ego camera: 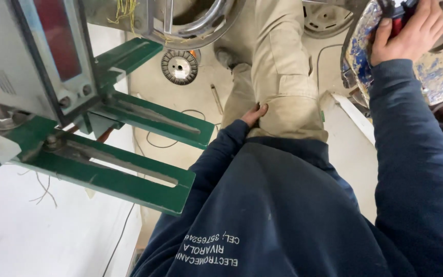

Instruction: Winding copper wire onto an electromechanical coil-winding machine.

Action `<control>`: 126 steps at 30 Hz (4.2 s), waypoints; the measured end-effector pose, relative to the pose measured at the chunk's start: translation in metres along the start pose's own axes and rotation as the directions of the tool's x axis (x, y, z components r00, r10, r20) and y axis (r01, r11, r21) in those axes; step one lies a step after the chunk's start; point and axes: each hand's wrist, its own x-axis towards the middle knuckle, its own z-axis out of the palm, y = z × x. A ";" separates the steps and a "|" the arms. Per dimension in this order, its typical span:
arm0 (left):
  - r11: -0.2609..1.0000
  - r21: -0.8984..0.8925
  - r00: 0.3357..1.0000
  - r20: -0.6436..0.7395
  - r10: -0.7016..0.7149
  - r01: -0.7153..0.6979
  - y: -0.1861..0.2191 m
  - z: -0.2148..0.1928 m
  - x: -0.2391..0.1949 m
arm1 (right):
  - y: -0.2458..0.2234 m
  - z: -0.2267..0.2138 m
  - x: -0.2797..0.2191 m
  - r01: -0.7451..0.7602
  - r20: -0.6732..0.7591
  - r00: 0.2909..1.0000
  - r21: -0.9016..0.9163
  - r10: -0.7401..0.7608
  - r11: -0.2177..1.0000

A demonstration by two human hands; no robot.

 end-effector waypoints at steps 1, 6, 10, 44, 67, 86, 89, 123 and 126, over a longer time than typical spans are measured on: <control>1.000 -0.028 1.000 -0.004 0.002 -0.002 0.000 -0.002 -0.001 | 0.000 0.003 0.002 0.007 -0.025 1.000 -0.022 -0.008 1.000; 0.991 0.137 0.999 -0.044 0.014 -0.008 0.031 0.006 -0.030 | -0.001 0.000 0.004 0.021 -0.006 1.000 -0.061 -0.021 0.998; 0.961 0.275 1.000 0.024 0.007 -0.013 0.061 0.014 -0.063 | 0.003 -0.001 -0.001 -0.002 0.009 1.000 0.011 0.002 1.000; 0.388 0.042 0.375 -0.186 0.908 -0.921 0.315 0.101 -0.369 | 0.003 0.004 0.014 -0.083 0.024 0.996 -0.030 0.083 0.996; 0.337 0.560 -0.187 -0.679 0.710 -0.757 0.261 0.012 -0.209 | -0.261 -0.086 0.185 -0.602 0.420 0.084 0.745 -0.904 0.290; 0.391 0.708 -0.562 -0.706 0.432 -0.588 0.291 0.099 -0.340 | -0.323 -0.089 0.204 -0.387 0.459 -0.125 0.794 -0.880 0.469; 0.411 0.401 -0.196 -0.867 0.458 -0.819 0.253 0.076 -0.310 | -0.327 -0.087 0.202 -0.433 0.434 -0.133 0.783 -0.891 0.447; 0.385 0.547 -0.345 -0.807 0.479 -0.743 0.265 0.019 -0.276 | -0.317 -0.018 0.207 -0.421 0.578 -0.072 0.721 -0.813 0.550; 0.140 0.521 -0.399 -0.775 0.490 -0.842 0.281 -0.022 -0.247 | -0.326 -0.032 0.207 -0.407 0.573 -0.100 0.722 -0.813 0.559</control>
